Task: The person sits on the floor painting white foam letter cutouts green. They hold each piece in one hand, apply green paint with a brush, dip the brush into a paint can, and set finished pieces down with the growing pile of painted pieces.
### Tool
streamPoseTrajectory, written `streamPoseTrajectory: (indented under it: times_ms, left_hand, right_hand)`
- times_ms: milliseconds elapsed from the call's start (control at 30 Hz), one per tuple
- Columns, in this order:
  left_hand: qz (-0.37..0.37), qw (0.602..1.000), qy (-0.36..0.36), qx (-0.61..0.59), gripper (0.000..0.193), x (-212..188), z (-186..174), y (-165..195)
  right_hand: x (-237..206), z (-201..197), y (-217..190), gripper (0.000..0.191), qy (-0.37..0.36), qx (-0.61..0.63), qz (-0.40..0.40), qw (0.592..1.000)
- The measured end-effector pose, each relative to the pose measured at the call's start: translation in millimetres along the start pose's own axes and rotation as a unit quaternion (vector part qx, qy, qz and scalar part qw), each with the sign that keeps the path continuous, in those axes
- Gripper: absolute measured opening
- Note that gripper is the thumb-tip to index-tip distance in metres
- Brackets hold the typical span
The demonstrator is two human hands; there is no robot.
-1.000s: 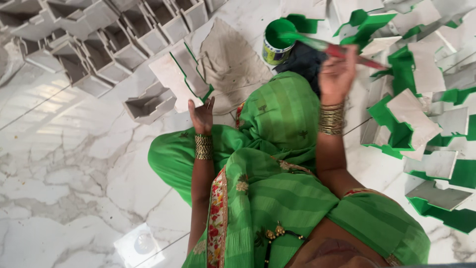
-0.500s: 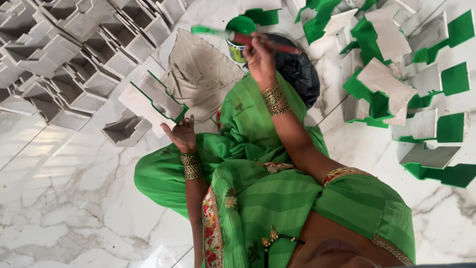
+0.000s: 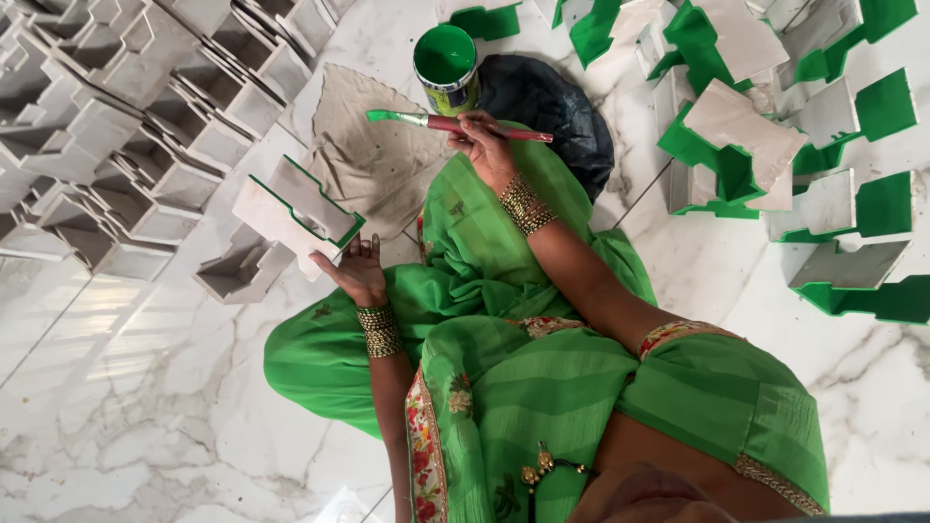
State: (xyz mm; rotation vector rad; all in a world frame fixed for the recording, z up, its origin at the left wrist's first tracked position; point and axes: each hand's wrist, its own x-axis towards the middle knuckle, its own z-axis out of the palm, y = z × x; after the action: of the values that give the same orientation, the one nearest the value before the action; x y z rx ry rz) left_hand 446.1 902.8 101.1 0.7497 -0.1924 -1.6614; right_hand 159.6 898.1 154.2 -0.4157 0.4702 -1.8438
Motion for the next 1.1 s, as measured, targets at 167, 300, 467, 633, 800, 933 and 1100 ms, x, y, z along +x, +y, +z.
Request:
streamPoseTrajectory:
  times_ms: [167, 300, 467, 633, 800, 933, 1100]
  left_hand:
    - [-0.019, 0.999, 0.003, 0.035, 0.095, 32, -2, 15]
    - [-0.029, 0.999, -0.034, -0.002, 0.085, 96, -1, 31]
    - [-0.049, 0.998, -0.027, -0.001, 0.081, 181, 5, 55]
    - [-0.03, 0.998, -0.042, 0.021, 0.071, 245, 16, 59]
    - [-0.04, 0.999, -0.018, 0.013, 0.068, 294, 29, 61]
    - [-0.05, 0.998, 0.007, 0.027, 0.062, 315, 45, 63]
    - [-0.076, 0.993, 0.053, 0.072, 0.065, 319, 61, 58]
  right_hand:
    - [30, 4, 20, 0.013, -0.015, 0.003, 0.015, 1.0]
    - [92, 4, 50, 0.015, 0.029, 0.02, 0.007, 0.999]
    - [178, 6, 94, 0.021, 0.086, 0.019, 0.033, 0.996]
    - [250, -3, 111, 0.029, 0.09, 0.022, 0.034, 0.995]
    - [307, -11, 117, 0.031, 0.074, 0.028, 0.028, 0.996]
    - [334, -16, 121, 0.031, 0.074, 0.031, 0.028, 0.996]
    - [346, -15, 119, 0.032, 0.052, -0.002, 0.028, 0.998]
